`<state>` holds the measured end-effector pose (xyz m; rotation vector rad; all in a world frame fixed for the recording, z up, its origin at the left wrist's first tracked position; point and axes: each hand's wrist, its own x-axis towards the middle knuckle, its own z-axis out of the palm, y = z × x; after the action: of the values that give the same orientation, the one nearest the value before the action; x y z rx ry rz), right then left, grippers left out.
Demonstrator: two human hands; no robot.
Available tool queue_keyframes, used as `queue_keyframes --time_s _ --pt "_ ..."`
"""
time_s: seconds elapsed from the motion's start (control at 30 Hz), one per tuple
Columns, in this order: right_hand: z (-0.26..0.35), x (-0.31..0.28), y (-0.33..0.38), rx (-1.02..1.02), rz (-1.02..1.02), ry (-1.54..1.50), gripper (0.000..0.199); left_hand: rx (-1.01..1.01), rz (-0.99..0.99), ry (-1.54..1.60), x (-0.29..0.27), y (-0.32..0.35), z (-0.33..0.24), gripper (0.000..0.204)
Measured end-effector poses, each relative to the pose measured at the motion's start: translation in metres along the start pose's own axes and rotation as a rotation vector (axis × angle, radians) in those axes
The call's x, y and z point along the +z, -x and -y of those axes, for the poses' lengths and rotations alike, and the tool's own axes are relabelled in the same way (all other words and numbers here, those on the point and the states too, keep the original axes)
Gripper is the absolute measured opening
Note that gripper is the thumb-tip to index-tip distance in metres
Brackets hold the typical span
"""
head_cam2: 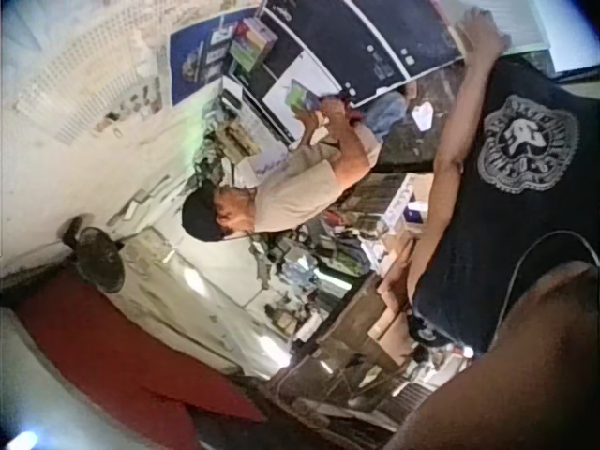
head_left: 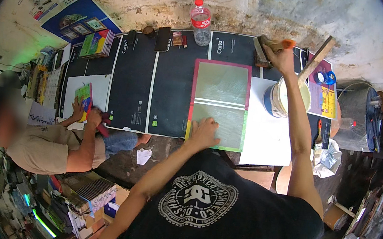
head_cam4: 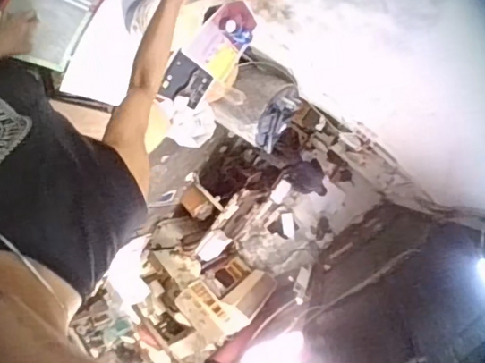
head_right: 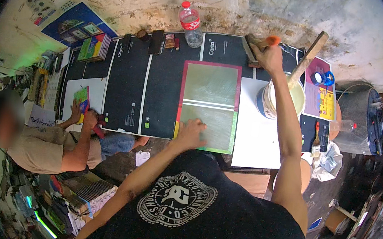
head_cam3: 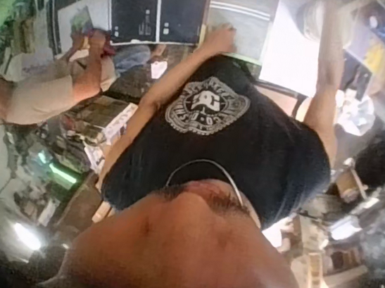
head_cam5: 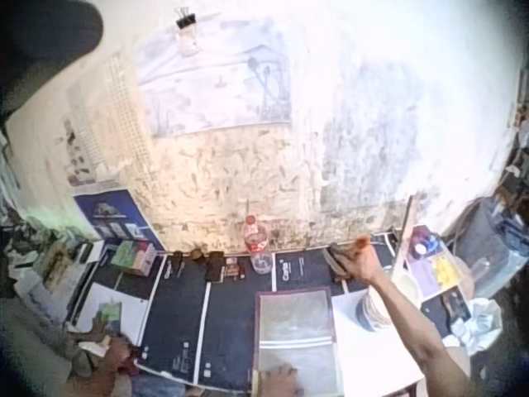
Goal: The person applies a white substance from a bucket onto a mesh screen frame using a brush, spreading it evenly across the surface while a second person assists by holding the frame and moving sheets of paper nearby.
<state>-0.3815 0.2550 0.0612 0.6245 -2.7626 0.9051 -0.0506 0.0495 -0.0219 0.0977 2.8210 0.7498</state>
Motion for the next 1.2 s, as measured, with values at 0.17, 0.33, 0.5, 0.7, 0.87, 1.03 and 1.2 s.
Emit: queue_keyframes --time_s 0.17,0.33,0.5,0.7,0.87,1.03,1.2 --pt "0.072 -0.016 0.099 -0.151 -0.211 -0.212 0.026 -0.090 -0.357 0.683 -0.096 -0.093 0.093 0.025" --pt "0.174 0.005 0.156 -0.381 0.328 -0.386 0.029 0.272 0.006 0.312 -0.190 -0.225 0.075 0.057" --pt "0.190 0.074 0.135 -0.252 0.297 -0.083 0.034 0.313 0.844 0.059 -0.124 -0.290 0.017 0.088" --pt "0.209 0.186 0.117 0.069 -0.092 0.145 0.044 0.219 1.102 -0.159 -0.074 -0.343 0.045 0.096" --pt "0.245 0.171 0.125 0.163 0.222 -0.194 0.036 0.222 1.192 -0.265 -0.069 -0.347 0.027 0.094" --pt "0.198 0.191 0.102 0.303 -0.324 0.175 0.031 0.260 1.172 -0.296 -0.079 -0.338 -0.001 0.091" --pt "0.298 0.223 0.137 0.037 0.147 -0.123 0.040 0.196 1.210 -0.332 -0.071 -0.351 0.030 0.093"
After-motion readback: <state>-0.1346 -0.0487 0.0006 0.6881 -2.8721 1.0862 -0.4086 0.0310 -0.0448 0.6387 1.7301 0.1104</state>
